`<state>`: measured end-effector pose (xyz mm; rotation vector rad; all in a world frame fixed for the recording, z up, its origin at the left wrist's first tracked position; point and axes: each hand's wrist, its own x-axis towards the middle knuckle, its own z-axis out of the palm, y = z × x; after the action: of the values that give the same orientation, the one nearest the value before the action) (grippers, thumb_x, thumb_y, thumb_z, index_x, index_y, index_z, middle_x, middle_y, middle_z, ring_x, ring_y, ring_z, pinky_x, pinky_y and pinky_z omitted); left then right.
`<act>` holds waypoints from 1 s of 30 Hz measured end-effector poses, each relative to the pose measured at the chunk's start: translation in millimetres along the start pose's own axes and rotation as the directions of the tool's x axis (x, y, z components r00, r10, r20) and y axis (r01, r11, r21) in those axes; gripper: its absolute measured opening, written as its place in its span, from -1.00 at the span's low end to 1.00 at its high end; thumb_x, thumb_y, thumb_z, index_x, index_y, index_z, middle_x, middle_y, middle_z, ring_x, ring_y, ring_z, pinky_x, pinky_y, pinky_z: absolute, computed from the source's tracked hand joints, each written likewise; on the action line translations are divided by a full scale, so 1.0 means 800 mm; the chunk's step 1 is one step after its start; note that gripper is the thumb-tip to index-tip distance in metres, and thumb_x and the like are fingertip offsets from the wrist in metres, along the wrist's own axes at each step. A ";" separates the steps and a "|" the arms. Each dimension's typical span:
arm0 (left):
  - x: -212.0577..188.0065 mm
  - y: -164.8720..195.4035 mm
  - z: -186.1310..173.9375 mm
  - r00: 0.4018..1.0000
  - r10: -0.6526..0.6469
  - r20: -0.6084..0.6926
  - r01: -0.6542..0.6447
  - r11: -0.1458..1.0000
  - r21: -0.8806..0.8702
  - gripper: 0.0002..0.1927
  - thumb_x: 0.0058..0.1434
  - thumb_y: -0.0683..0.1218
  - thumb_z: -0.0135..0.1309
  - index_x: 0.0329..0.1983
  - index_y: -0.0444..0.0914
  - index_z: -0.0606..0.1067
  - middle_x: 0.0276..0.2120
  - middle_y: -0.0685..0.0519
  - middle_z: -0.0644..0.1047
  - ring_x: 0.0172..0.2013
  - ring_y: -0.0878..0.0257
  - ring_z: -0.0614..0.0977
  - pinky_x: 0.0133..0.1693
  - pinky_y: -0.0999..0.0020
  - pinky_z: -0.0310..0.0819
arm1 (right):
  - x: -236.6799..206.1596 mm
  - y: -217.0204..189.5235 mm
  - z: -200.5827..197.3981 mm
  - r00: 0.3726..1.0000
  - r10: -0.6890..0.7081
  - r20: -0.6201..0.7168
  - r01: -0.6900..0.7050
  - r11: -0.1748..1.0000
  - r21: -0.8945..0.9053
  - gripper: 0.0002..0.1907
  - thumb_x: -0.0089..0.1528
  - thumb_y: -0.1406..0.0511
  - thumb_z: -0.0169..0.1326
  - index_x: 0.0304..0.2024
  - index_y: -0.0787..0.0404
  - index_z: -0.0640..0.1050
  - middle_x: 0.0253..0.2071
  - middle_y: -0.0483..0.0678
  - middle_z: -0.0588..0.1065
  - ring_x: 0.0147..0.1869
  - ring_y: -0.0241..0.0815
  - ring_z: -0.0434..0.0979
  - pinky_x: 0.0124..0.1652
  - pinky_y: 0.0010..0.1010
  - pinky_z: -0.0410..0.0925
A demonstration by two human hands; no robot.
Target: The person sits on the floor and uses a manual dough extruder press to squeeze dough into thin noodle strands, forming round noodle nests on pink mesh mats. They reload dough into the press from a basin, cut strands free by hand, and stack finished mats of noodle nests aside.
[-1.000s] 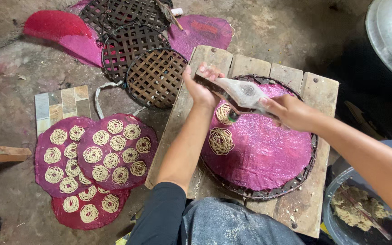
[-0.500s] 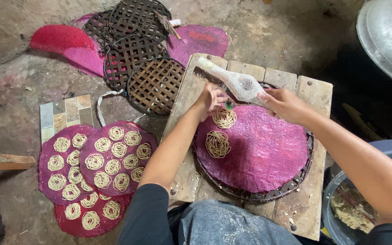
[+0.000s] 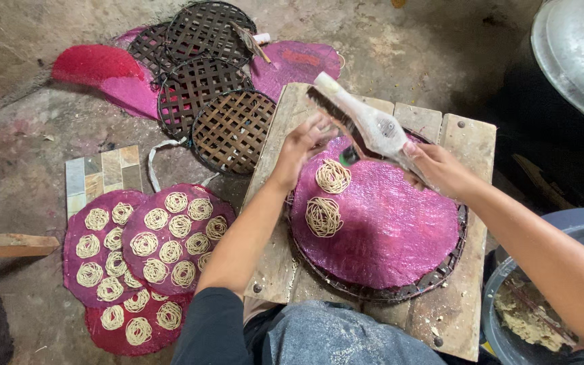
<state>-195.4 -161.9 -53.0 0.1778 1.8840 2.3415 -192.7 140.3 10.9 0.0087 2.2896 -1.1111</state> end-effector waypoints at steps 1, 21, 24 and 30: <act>0.013 0.005 0.012 0.998 0.063 0.006 -0.051 0.849 -0.527 -0.51 0.35 0.22 -0.01 0.19 -0.14 0.42 -0.14 0.16 0.56 0.04 0.29 0.64 0.23 0.21 0.48 | -0.001 0.006 -0.003 0.995 0.020 0.096 -0.026 0.998 0.059 -0.34 0.44 -0.05 -0.32 0.21 0.34 0.46 -0.40 0.00 0.48 -0.40 -0.20 0.42 -0.35 -0.36 0.41; 0.131 0.008 0.090 0.969 -0.109 -0.224 -0.177 0.331 -0.927 -0.49 0.34 0.32 -0.32 -0.56 -0.09 0.17 -0.62 0.17 0.15 -0.54 0.26 0.21 -0.33 0.24 0.27 | 0.010 -0.028 -0.035 0.977 -0.070 -0.202 -0.029 0.894 -0.448 -0.28 0.38 -0.14 -0.23 0.23 0.26 0.52 -0.45 0.11 0.55 -0.33 -0.09 0.58 -0.15 -0.12 0.42; 0.143 0.020 0.081 0.973 -0.030 -0.231 -0.204 0.369 -0.907 -0.50 0.34 0.31 -0.33 -0.56 -0.09 0.16 -0.64 0.18 0.14 -0.55 0.26 0.20 -0.36 0.25 0.23 | 0.016 -0.032 -0.025 0.954 -0.165 -0.251 0.044 0.904 -0.426 -0.31 0.37 -0.12 -0.22 0.25 0.24 0.49 -0.47 0.07 0.53 -0.34 -0.12 0.56 -0.17 -0.12 0.39; 0.134 0.007 0.080 0.974 -0.039 -0.223 -0.195 0.354 -0.915 -0.54 0.32 0.27 -0.33 -0.57 -0.08 0.16 -0.66 0.18 0.14 -0.61 0.30 0.16 -0.39 0.27 0.19 | 0.010 -0.025 -0.020 0.984 -0.049 -0.174 -0.020 0.926 -0.376 -0.35 0.37 -0.10 -0.22 0.25 0.19 0.51 -0.47 0.16 0.55 -0.34 -0.01 0.61 -0.15 -0.09 0.42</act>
<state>-290.1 -83.1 -32.6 -0.1253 0.2348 3.1603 -212.5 136.6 29.0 -0.0605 2.6373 -0.6820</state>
